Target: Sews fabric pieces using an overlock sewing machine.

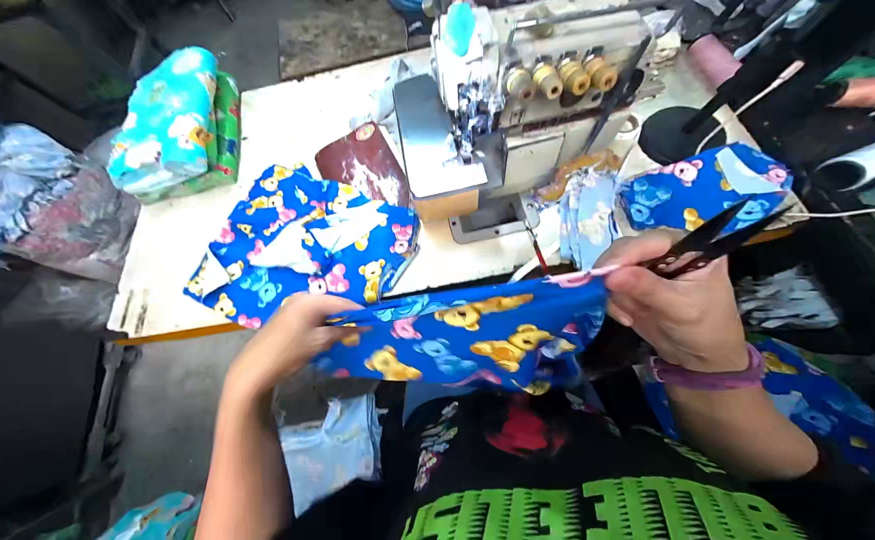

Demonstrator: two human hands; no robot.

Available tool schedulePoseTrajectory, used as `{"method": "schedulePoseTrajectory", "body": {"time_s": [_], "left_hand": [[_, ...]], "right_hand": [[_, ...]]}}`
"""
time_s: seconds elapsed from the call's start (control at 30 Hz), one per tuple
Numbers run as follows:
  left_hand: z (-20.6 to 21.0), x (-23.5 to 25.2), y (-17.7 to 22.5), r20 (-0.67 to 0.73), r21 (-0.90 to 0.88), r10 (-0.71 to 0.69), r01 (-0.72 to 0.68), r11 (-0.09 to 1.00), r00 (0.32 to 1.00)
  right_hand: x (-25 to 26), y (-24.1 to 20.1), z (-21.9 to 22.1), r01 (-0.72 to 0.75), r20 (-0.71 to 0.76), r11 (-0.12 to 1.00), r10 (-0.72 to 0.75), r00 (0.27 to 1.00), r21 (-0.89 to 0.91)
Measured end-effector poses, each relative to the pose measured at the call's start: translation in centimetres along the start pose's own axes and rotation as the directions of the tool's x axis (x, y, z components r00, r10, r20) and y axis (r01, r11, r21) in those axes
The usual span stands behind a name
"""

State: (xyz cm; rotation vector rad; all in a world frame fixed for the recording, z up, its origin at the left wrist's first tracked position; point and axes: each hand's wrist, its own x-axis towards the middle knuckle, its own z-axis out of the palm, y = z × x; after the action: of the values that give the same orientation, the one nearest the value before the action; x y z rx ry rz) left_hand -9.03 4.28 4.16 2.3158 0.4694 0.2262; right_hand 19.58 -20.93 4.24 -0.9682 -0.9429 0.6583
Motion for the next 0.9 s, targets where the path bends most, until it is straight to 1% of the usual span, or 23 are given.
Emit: {"method": "schedulePoseTrajectory", "body": {"time_s": [0.03, 0.07, 0.1, 0.13, 0.17, 0.2, 0.23, 0.27, 0.3, 0.33, 0.37, 0.4, 0.43, 0.5, 0.57, 0.63, 0.67, 0.73, 0.77, 0.8, 0.83, 0.87, 0.9], "left_hand": [[-0.9, -1.1, -0.6, -0.303, 0.05, 0.039, -0.025, 0.998, 0.952], [-1.4, -0.8, -0.9, -0.569, 0.117, 0.144, -0.094, 0.989, 0.81], [-1.9, 1.0, -1.3, -0.739, 0.242, 0.294, -0.168, 0.955, 0.606], [-2.8, 3.8, -2.0, -0.789, 0.395, 0.439, -0.194, 0.898, 0.43], [-3.9, 7.0, -2.8, -0.773, 0.51, 0.532, -0.16, 0.845, 0.345], [-4.8, 10.0, -3.4, -0.741, 0.563, 0.562, -0.117, 0.818, 0.367], [-5.0, 12.7, -3.2, -0.71, 0.575, 0.528, -0.049, 0.817, 0.465], [-3.9, 15.2, -1.9, -0.702, 0.516, 0.446, -0.035, 0.856, 0.555], [-1.7, 17.2, -0.4, -0.694, 0.412, 0.377, -0.091, 0.906, 0.614], [1.2, 18.6, 0.6, -0.651, 0.28, 0.333, -0.192, 0.941, 0.682], [4.2, 19.4, 0.6, -0.564, 0.181, 0.341, -0.291, 0.94, 0.752], [6.5, 19.9, 0.1, -0.462, 0.179, 0.381, -0.337, 0.924, 0.8], [7.6, 20.0, -0.3, -0.386, 0.236, 0.396, -0.326, 0.916, 0.833], [7.2, 19.4, -0.3, -0.289, 0.35, 0.294, -0.186, 0.918, 0.911], [6.0, 19.7, -0.1, -0.265, 0.399, 0.19, -0.072, 0.914, 0.945], [5.1, 21.3, 0.3, -0.216, 0.401, 0.107, -0.012, 0.916, 0.971], [4.9, 22.1, 0.4, -0.186, 0.401, 0.088, -0.006, 0.916, 0.979], [4.6, 22.7, 0.7, -0.147, 0.398, 0.064, -0.001, 0.917, 0.987], [4.7, 22.2, 0.9, -0.171, 0.378, 0.073, -0.003, 0.926, 0.983], [4.8, 21.1, 1.4, -0.252, 0.33, 0.119, -0.03, 0.943, 0.96], [4.9, 19.5, 2.7, -0.362, 0.253, 0.201, -0.112, 0.961, 0.91], [4.6, 17.5, 5.2, -0.39, 0.193, 0.301, -0.242, 0.951, 0.87], [4.3, 15.5, 8.5, -0.307, 0.157, 0.427, -0.397, 0.904, 0.85]], "right_hand": [[0.7, 0.7, 0.2, 0.021, -0.092, 0.997, -0.028, 0.995, -0.075], [1.8, 2.0, 0.8, 0.03, -0.159, 0.99, -0.052, 0.986, -0.135], [3.1, 3.5, 1.5, 0.043, -0.191, 0.981, -0.08, 0.978, -0.191], [4.7, 5.0, 2.0, 0.057, -0.194, 0.963, -0.11, 0.975, -0.263], [6.4, 6.4, 2.2, 0.059, -0.193, 0.937, -0.133, 0.972, -0.345], [8.1, 7.8, 2.3, 0.029, -0.226, 0.904, -0.138, 0.964, -0.427], [9.7, 8.8, 2.2, -0.008, -0.257, 0.86, -0.144, 0.956, -0.511], [11.0, 9.5, 1.8, -0.035, -0.274, 0.819, -0.151, 0.95, -0.572], [11.6, 9.9, 1.3, -0.064, -0.295, 0.792, -0.149, 0.944, -0.608], [11.4, 10.3, 0.9, -0.112, -0.314, 0.782, -0.111, 0.943, -0.613], [10.6, 10.9, 0.6, -0.183, -0.344, 0.778, -0.044, 0.938, -0.601], [9.8, 11.3, 0.4, -0.262, -0.362, 0.778, 0.048, 0.931, -0.571], [9.1, 11.4, 0.4, -0.33, -0.353, 0.775, 0.148, 0.924, -0.539], [7.2, 11.1, 0.7, -0.423, -0.296, 0.762, 0.311, 0.903, -0.49], [6.6, 10.4, 0.9, -0.466, -0.319, 0.77, 0.352, 0.88, -0.435], [7.5, 9.6, 0.0, -0.447, -0.338, 0.796, 0.323, 0.884, -0.407], [7.8, 9.3, -0.7, -0.424, -0.322, 0.786, 0.3, 0.898, -0.45], [7.3, 8.9, -1.9, -0.375, -0.25, 0.71, 0.28, 0.927, -0.596], [6.4, 8.5, -2.5, -0.366, -0.236, 0.665, 0.28, 0.93, -0.651], [5.3, 8.1, -3.3, -0.37, -0.247, 0.644, 0.276, 0.929, -0.67], [4.1, 7.7, -4.3, -0.385, -0.284, 0.654, 0.26, 0.923, -0.652], [3.1, 7.4, -5.5, -0.398, -0.343, 0.685, 0.225, 0.912, -0.61], [2.1, 7.2, -6.8, -0.396, -0.412, 0.717, 0.166, 0.896, -0.573]]}}
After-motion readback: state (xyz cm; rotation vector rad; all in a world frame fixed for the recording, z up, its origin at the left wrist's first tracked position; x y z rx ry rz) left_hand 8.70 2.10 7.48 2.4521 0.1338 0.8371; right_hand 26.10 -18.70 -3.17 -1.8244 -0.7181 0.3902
